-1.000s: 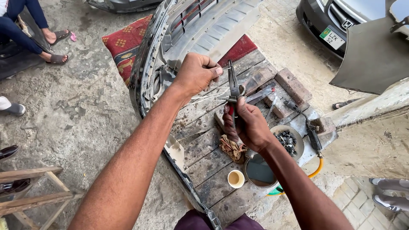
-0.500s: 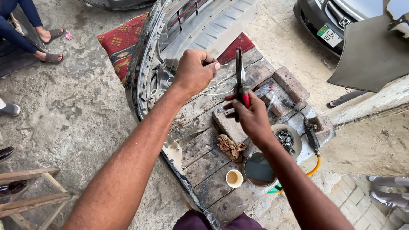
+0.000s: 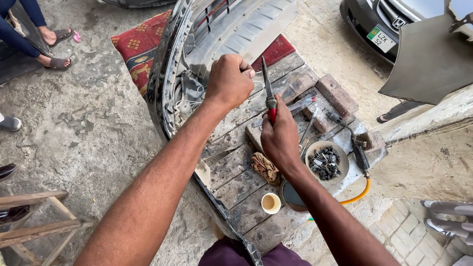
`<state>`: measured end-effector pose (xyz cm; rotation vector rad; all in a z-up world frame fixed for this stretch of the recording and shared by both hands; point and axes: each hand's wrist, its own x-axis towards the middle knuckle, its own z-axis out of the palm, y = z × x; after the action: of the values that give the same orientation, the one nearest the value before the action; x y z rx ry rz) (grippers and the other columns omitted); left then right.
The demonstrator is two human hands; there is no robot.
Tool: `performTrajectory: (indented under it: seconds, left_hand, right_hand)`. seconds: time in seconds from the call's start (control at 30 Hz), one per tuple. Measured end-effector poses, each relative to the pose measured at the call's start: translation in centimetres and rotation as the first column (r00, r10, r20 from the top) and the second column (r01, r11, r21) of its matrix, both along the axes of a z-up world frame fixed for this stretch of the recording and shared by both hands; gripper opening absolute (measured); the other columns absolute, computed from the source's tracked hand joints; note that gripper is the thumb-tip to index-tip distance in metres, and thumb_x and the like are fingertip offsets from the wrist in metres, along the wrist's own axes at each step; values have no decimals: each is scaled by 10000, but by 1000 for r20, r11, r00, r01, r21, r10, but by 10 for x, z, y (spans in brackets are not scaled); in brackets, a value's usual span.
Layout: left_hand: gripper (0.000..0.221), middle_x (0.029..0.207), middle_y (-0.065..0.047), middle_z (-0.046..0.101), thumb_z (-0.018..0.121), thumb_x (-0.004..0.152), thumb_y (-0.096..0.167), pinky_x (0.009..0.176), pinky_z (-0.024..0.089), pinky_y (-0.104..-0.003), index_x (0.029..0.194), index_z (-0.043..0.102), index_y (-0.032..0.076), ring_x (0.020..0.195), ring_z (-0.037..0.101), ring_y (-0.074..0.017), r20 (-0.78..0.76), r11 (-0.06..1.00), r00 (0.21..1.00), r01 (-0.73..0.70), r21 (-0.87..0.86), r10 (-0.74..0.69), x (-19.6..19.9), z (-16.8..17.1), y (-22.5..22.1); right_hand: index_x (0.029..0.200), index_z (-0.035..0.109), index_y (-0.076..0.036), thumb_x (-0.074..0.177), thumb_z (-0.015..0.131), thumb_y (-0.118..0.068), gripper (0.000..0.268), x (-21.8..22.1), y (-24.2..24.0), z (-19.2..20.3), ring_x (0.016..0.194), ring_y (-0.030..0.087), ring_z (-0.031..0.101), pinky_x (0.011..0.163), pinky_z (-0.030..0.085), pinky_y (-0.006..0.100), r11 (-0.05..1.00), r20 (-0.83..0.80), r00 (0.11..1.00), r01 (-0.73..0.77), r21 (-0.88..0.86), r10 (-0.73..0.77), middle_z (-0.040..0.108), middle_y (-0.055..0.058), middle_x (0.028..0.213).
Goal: Reinforcing a car bumper structure by threading wire through holes and twisting it tight with pliers
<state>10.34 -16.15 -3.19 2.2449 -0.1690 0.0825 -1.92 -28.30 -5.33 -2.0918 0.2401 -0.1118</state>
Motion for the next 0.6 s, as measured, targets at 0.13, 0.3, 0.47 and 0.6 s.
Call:
performTrajectory:
  seconds: [0.13, 0.3, 0.47, 0.6]
  left_hand:
    - [103, 825, -131, 768, 718, 844, 215, 837, 568, -491, 861, 817, 191, 960, 732, -410, -5, 1000, 1000, 0, 17, 0, -1, 5, 1]
    - [108, 829, -142, 768, 707, 838, 200, 858, 566, -487, 845, 814, 180, 973, 727, -421, -17, 1000, 1000, 6, 1, -6, -3, 8, 1]
    - [101, 822, -163, 761, 712, 824, 193, 840, 567, -504, 812, 810, 171, 975, 720, -441, -20, 1000, 1000, 16, -20, -16, 0, 5, 1]
    - [96, 812, -159, 753, 715, 820, 193, 846, 567, -500, 798, 806, 175, 954, 725, -429, -9, 999, 1000, 14, 39, -13, 7, -5, -2]
  right_hand:
    - [1579, 315, 47, 1002, 473, 24, 599, -2, 1, 12, 1119, 351, 615, 946, 480, 532, 1000, -76, 997, -12, -24, 10, 623, 232, 1256]
    - [1550, 366, 30, 1042, 520, -106, 548, 0, -2, -1, 1111, 371, 633, 927, 498, 546, 1000, -52, 999, -16, -2, 16, 607, 253, 1266]
    - [1544, 389, 5, 1059, 528, -195, 543, -6, 4, 18, 1089, 353, 627, 929, 505, 533, 994, -28, 1000, 6, 113, -3, 597, 253, 1260]
    - [1547, 381, 2, 1059, 535, -209, 554, -4, 1, 12, 1106, 391, 628, 913, 511, 537, 996, -33, 999, -10, 87, 13, 588, 270, 1262]
